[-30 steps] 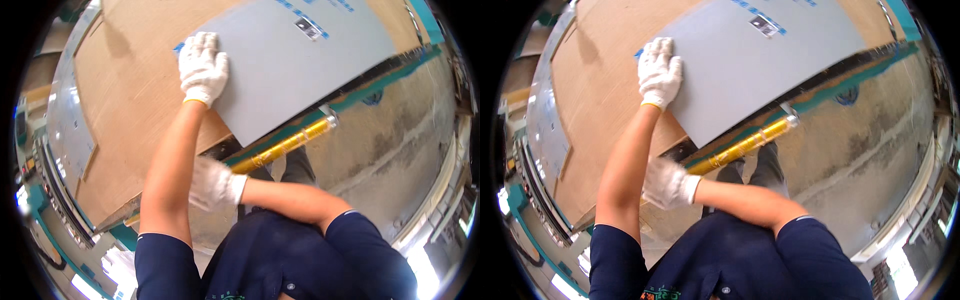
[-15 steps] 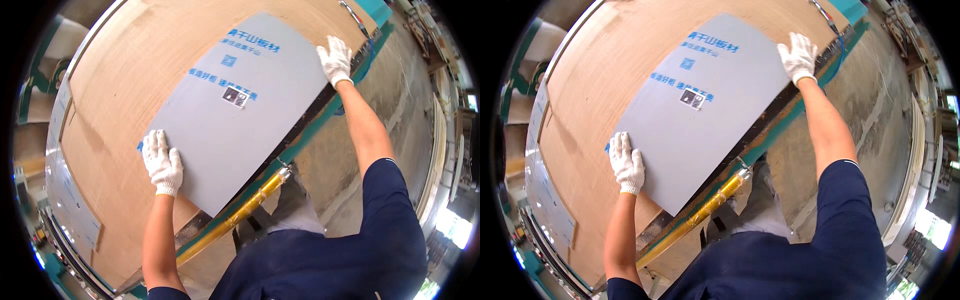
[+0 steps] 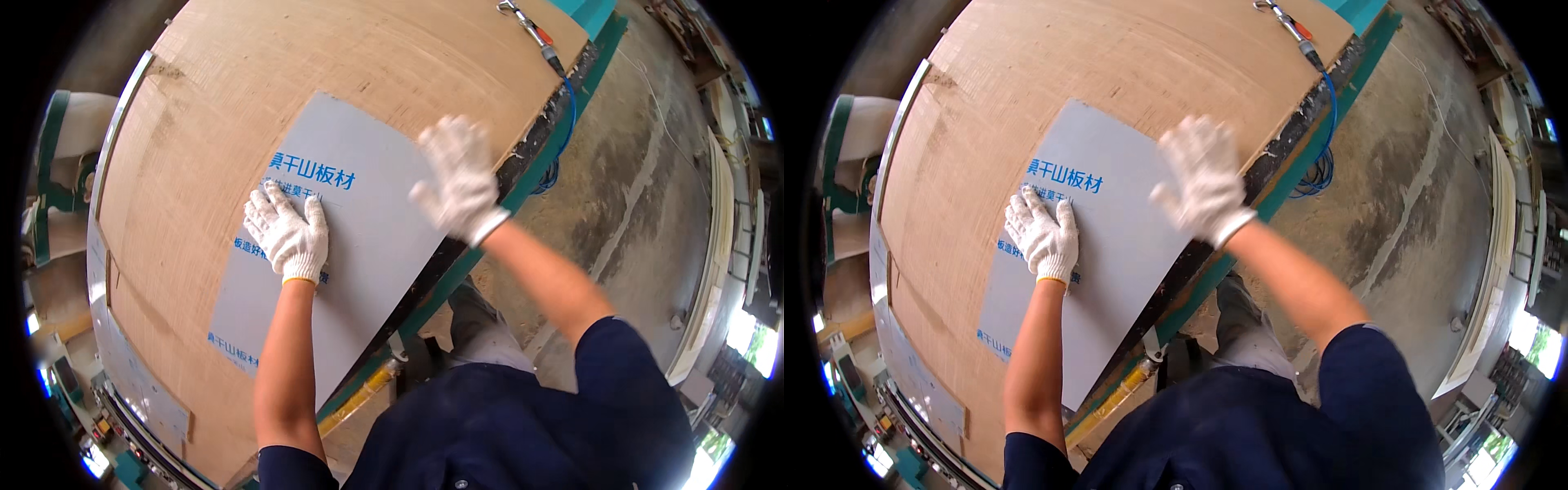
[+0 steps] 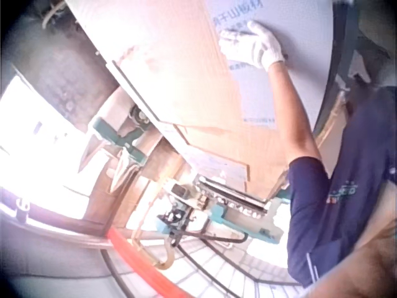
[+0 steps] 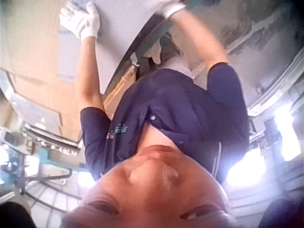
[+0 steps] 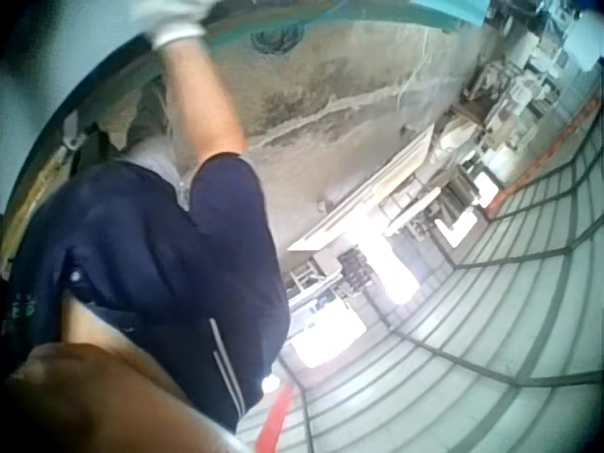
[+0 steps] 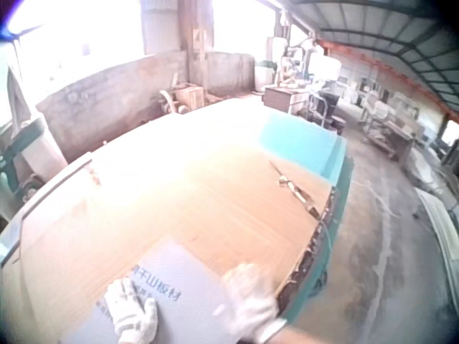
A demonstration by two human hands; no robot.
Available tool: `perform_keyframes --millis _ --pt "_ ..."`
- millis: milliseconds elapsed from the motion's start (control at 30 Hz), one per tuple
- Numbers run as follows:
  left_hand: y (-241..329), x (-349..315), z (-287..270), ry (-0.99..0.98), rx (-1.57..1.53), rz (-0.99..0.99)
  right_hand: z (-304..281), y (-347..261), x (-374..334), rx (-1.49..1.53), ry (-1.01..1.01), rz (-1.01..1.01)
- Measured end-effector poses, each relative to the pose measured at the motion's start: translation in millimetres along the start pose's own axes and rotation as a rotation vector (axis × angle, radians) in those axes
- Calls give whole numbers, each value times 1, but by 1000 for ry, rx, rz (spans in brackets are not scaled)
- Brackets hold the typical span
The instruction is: The person picks up rectangular panels from a workbench, wipes them by hand while wearing gloves, and places them onto a separate table in the workshop.
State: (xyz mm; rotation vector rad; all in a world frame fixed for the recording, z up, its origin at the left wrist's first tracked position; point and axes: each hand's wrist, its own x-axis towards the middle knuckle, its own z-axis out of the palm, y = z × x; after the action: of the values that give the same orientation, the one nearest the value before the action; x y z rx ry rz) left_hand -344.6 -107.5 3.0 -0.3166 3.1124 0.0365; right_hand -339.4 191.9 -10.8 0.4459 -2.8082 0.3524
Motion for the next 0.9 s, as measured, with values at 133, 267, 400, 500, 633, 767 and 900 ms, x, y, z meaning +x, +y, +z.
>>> perform_keyframes --millis 133,267,400,500,633,767,900 --pt "-3 5 -1 36 5 34 -15 118 56 -29 122 305" --pt "-12 -3 -8 23 -3 -2 -25 58 55 356 -167 -358" --pt "-5 -1 -11 -6 -70 25 -25 25 86 488 -581 -708" --pt "1 -2 -20 -11 -66 22 34 -10 186 526 -372 -687" --pt "4 3 -22 -4 -118 30 100 -54 295 575 -205 -544" --pt "-6 -3 -21 -13 -124 -13 63 -43 232 598 -275 -583" --pt "-4 -2 -28 -29 -144 8 -23 22 119 581 -746 -794"
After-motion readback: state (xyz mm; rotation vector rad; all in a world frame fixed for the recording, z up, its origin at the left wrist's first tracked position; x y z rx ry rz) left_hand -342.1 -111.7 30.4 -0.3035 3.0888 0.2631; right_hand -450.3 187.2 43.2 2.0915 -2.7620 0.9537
